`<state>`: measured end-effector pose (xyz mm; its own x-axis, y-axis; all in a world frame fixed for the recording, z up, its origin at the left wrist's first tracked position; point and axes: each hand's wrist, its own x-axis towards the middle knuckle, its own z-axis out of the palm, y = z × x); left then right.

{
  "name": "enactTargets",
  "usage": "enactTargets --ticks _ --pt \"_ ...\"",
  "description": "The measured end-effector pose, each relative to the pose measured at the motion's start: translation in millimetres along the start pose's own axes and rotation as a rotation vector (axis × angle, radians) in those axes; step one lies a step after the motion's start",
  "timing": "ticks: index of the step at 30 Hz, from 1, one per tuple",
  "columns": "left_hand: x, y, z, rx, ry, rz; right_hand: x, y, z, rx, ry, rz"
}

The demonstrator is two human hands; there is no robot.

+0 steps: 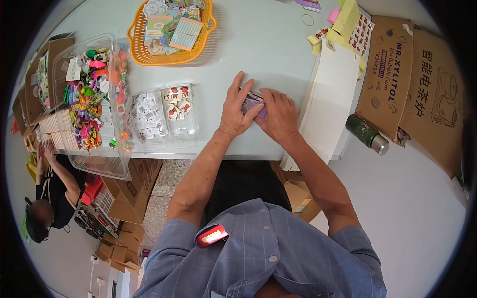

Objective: Assembling and organizing small cardboard product boxes at a workbench.

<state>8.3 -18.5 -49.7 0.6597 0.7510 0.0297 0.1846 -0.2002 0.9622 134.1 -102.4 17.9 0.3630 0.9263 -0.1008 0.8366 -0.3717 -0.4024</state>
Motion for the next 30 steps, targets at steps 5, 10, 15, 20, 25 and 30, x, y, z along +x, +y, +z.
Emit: enactTargets --ticks 5,10,15,20,25,30 --pt "2 8 -4 0.036 -0.088 0.069 -8 11 -2 0.020 -0.085 0.015" --pt "0 10 -6 -0.188 0.098 -0.089 -3 16 2 0.101 -0.135 0.069" --pt "-12 37 -9 -0.687 0.294 -0.578 1 -1 -26 0.413 -0.145 0.384" --pt "-21 36 -11 -0.985 0.007 -0.653 -3 -21 -26 0.851 -0.058 0.522" --pt "-14 43 -13 -0.933 -0.113 -0.661 -11 -45 -27 0.907 -0.026 0.564" --pt "-8 63 -24 -1.235 -0.119 -0.717 -11 -54 -53 0.695 0.092 0.297"
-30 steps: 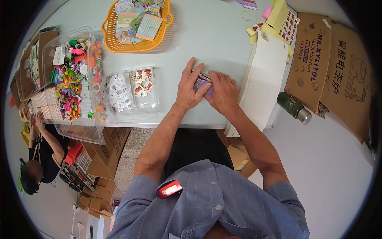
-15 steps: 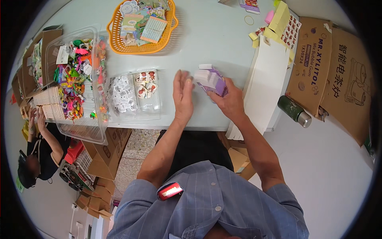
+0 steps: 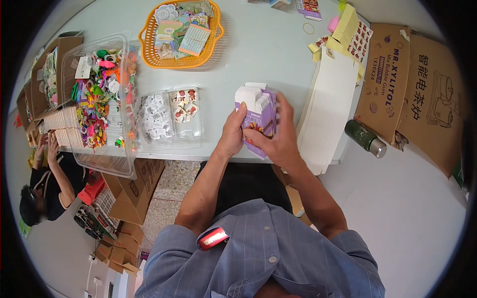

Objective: Assembling and organizing small cardboard product boxes at a workbench.

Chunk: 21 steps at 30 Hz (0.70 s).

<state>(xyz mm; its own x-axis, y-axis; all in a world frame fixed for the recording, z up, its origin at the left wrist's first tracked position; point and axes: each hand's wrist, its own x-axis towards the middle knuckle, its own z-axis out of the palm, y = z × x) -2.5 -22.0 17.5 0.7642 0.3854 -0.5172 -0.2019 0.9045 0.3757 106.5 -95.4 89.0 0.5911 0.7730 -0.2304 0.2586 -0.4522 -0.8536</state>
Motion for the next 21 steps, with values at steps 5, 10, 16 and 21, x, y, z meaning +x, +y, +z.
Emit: enactTargets --ticks 5,10,16,21 --pt "-18 7 11 -0.139 0.001 -0.185 30 1 -52 0.092 -0.343 -0.290" --pt "-37 0 2 -0.209 -0.109 -0.324 33 5 -59 0.178 -0.470 -0.310" --pt "-69 -11 6 -0.333 -0.236 -0.361 -4 0 -43 0.328 -0.313 -0.239" --pt "-87 -12 14 -0.426 -0.079 -0.438 -13 -8 -39 0.507 -0.321 -0.157"
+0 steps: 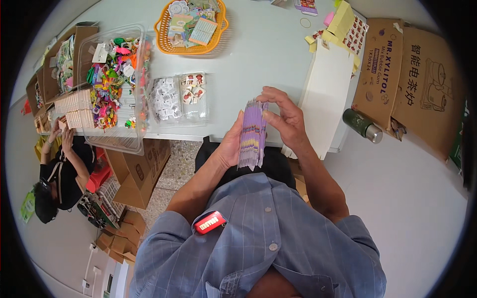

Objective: Assembling and organizing small cardboard product boxes at a workbench.

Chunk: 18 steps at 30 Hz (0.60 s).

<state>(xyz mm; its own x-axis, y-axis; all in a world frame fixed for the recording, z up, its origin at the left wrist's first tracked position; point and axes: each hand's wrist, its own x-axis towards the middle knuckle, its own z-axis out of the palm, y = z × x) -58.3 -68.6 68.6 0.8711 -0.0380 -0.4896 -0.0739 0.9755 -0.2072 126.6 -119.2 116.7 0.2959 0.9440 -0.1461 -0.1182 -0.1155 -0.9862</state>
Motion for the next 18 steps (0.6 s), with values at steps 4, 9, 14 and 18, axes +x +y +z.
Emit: enactTargets --ticks 4,9,14,18 --pt "-13 -15 22 -0.020 0.118 -0.012 -14 -4 10 0.265 0.075 0.158" --pt "-29 -24 18 -0.038 0.088 -0.070 -32 -11 16 0.208 0.080 0.100" --pt "-41 -28 26 0.073 0.033 -0.082 -45 -33 19 0.180 0.037 0.059" --pt "-49 -32 30 0.124 0.156 -0.048 -58 -47 25 0.007 0.065 -0.008"
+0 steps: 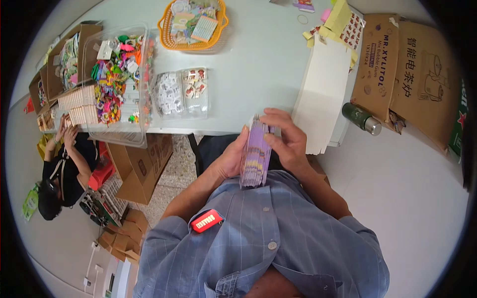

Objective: Assembling and organizing small cardboard product boxes at a workbench.

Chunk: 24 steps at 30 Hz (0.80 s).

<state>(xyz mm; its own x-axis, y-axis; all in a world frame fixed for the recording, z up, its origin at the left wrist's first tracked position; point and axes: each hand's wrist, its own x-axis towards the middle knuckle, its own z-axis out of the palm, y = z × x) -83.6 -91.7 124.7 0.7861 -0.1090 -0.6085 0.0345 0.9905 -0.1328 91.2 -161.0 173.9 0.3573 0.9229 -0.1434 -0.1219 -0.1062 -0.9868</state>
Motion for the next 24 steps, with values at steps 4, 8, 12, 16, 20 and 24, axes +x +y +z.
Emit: enactTargets --ticks 4,8,12,16,20,24 --pt "0 -3 15 0.122 0.123 0.133 16 0 -22 -0.224 -0.206 -0.090" --pt "17 11 20 0.394 0.252 0.443 32 -2 -5 0.100 0.020 0.089" --pt "31 34 25 0.794 0.478 0.677 36 24 9 0.004 0.045 0.418" --pt "41 46 34 0.272 0.381 0.557 55 37 9 -0.188 0.075 0.339" --pt "50 68 34 0.493 0.349 0.660 93 56 -8 -0.092 0.029 0.330" --pt "45 92 30 0.436 0.399 0.749 191 98 -104 -0.606 0.264 0.240"
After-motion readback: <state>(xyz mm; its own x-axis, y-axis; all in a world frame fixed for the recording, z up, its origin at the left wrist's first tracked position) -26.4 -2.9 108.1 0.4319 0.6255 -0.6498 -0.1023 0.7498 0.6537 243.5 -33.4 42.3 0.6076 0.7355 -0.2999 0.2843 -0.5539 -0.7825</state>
